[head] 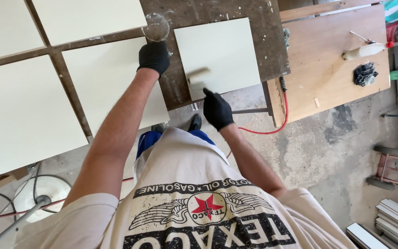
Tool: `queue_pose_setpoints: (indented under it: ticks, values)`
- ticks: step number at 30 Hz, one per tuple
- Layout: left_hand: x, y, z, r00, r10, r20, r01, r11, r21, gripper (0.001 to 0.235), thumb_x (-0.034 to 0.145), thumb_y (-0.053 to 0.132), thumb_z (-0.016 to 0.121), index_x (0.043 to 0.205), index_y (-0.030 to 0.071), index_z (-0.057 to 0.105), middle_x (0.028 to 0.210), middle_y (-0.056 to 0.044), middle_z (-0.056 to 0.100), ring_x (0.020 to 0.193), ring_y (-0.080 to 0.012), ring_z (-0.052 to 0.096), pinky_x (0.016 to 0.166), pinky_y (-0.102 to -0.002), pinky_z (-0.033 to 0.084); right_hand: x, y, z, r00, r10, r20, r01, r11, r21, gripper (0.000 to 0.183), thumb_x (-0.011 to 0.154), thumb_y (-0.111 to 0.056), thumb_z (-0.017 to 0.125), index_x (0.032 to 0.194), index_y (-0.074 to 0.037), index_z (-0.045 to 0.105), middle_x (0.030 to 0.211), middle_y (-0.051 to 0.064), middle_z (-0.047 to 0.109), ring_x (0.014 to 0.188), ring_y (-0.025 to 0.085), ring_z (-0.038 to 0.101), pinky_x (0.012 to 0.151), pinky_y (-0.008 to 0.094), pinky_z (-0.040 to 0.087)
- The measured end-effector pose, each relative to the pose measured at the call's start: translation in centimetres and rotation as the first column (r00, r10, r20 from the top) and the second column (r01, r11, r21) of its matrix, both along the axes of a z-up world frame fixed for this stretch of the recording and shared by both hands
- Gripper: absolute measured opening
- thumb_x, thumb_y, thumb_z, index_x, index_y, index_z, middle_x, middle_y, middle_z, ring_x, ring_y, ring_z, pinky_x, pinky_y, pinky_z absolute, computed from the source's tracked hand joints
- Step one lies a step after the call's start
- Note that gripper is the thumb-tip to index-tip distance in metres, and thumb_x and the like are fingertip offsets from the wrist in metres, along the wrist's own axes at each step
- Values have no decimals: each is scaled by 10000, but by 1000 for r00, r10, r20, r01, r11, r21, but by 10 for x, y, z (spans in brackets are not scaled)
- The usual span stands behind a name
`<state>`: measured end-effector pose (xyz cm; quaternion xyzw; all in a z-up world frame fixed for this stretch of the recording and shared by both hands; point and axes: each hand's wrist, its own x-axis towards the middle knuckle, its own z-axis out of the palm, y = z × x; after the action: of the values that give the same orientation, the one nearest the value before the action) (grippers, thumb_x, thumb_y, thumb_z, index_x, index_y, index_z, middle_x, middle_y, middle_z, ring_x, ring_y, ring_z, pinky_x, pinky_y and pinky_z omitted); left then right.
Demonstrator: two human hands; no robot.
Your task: Applying white paint to square wooden panels using a hand roller and then placing them on a drying surface.
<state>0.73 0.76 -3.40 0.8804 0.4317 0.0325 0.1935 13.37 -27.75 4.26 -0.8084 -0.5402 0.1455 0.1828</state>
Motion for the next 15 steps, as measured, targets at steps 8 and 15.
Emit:
queue_pose_setpoints:
  ticks: [8, 15]
  values:
    - [-2, 3, -4, 999, 26, 40, -23, 997, -75, 178, 925, 89, 548, 855, 88, 712, 800, -158, 737, 759, -393, 717, 665, -484, 595, 22, 177, -23, 963, -147, -228, 138, 989, -56, 395, 974, -231, 509, 1330, -184, 674, 1351, 65, 694, 1223, 266, 673, 1104, 331, 479]
    - [-1, 1, -24, 992, -55, 110, 47, 996, 72, 175, 833, 13, 590, 770, 118, 714, 705, -118, 719, 668, -359, 710, 571, -453, 595, -13, 64, 17, 982, -68, -176, 43, 989, -143, 416, 1048, -197, 482, 1449, -129, 573, 1387, 133, 652, 1191, 283, 682, 1056, 381, 528]
